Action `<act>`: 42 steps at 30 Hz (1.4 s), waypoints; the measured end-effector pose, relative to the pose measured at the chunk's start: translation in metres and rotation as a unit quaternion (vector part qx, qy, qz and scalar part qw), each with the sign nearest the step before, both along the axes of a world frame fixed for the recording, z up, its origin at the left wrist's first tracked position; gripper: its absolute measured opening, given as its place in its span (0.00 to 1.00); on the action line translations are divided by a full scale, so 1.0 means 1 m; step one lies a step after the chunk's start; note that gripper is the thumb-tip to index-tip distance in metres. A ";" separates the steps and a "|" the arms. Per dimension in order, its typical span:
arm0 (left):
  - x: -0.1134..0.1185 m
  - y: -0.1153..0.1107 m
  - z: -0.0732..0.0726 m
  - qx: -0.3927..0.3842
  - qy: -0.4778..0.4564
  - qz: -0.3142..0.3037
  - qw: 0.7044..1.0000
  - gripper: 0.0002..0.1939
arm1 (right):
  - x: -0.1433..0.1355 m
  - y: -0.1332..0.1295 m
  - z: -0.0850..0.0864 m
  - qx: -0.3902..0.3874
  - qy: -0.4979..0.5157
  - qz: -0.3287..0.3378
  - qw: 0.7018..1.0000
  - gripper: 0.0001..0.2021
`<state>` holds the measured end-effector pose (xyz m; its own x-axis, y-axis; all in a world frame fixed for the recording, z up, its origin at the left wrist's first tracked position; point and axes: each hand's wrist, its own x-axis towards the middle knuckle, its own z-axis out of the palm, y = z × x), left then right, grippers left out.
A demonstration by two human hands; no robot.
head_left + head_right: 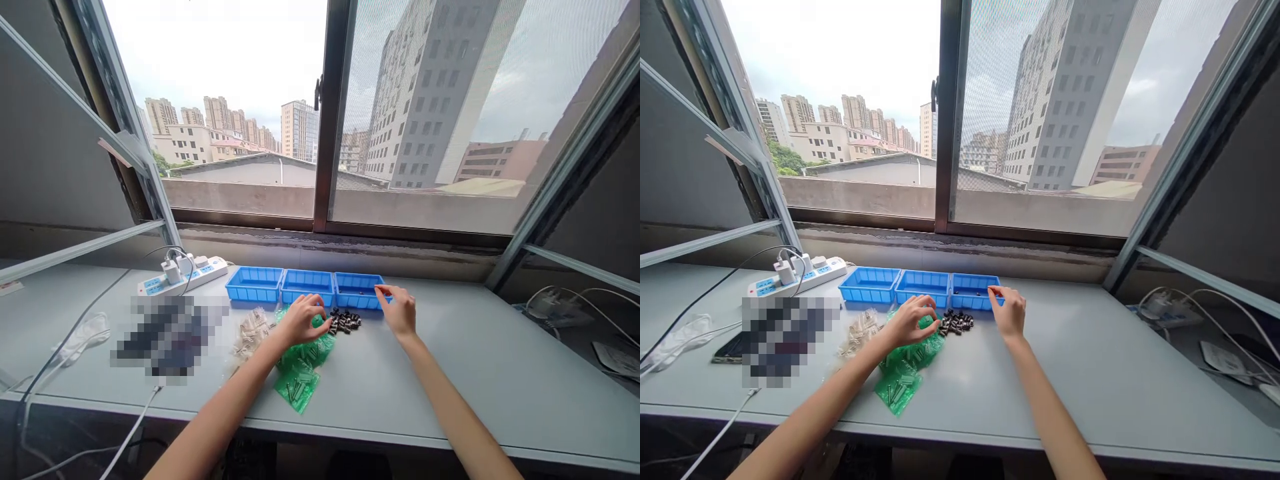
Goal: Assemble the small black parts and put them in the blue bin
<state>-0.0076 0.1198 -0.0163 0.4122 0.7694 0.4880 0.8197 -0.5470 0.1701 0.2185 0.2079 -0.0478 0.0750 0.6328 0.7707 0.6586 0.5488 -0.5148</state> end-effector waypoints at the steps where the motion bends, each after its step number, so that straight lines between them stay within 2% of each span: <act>1: 0.000 0.000 0.000 -0.001 0.000 0.001 1.000 0.13 | 0.000 0.000 0.000 0.004 -0.003 -0.003 1.000 0.25; 6: -0.002 0.001 -0.002 -0.001 0.007 0.008 1.000 0.13 | -0.001 0.003 -0.002 0.003 0.000 0.000 1.000 0.22; 12: -0.001 0.001 -0.002 -0.003 0.009 0.008 1.000 0.13 | -0.002 0.002 -0.004 -0.037 -0.018 0.051 0.998 0.20; 16: 0.003 0.000 -0.002 0.009 0.028 0.014 0.999 0.12 | -0.004 -0.002 0.001 -0.053 -0.037 0.085 0.994 0.17; 20: 0.006 -0.002 0.002 0.052 0.018 0.043 0.998 0.08 | -0.007 -0.011 0.010 -0.063 -0.060 0.162 0.983 0.14; 24: 0.004 -0.003 0.008 0.098 -0.009 0.077 0.992 0.12 | -0.010 -0.021 0.016 -0.126 -0.133 0.237 0.954 0.13; 30: 0.005 -0.003 0.006 0.139 0.009 0.068 0.988 0.14 | -0.009 -0.025 0.018 -0.188 -0.196 0.234 0.933 0.10; 34: 0.004 0.002 -0.003 0.104 0.037 0.058 0.992 0.12 | -0.009 -0.023 0.015 -0.206 -0.189 0.209 0.937 0.14; 38: 0.001 0.006 -0.009 0.059 0.041 0.058 0.996 0.14 | -0.010 -0.023 0.011 -0.210 -0.171 0.221 0.937 0.14; 42: -0.001 0.007 -0.011 0.051 0.026 0.065 0.996 0.15 | -0.011 -0.024 0.010 -0.209 -0.161 0.225 0.938 0.13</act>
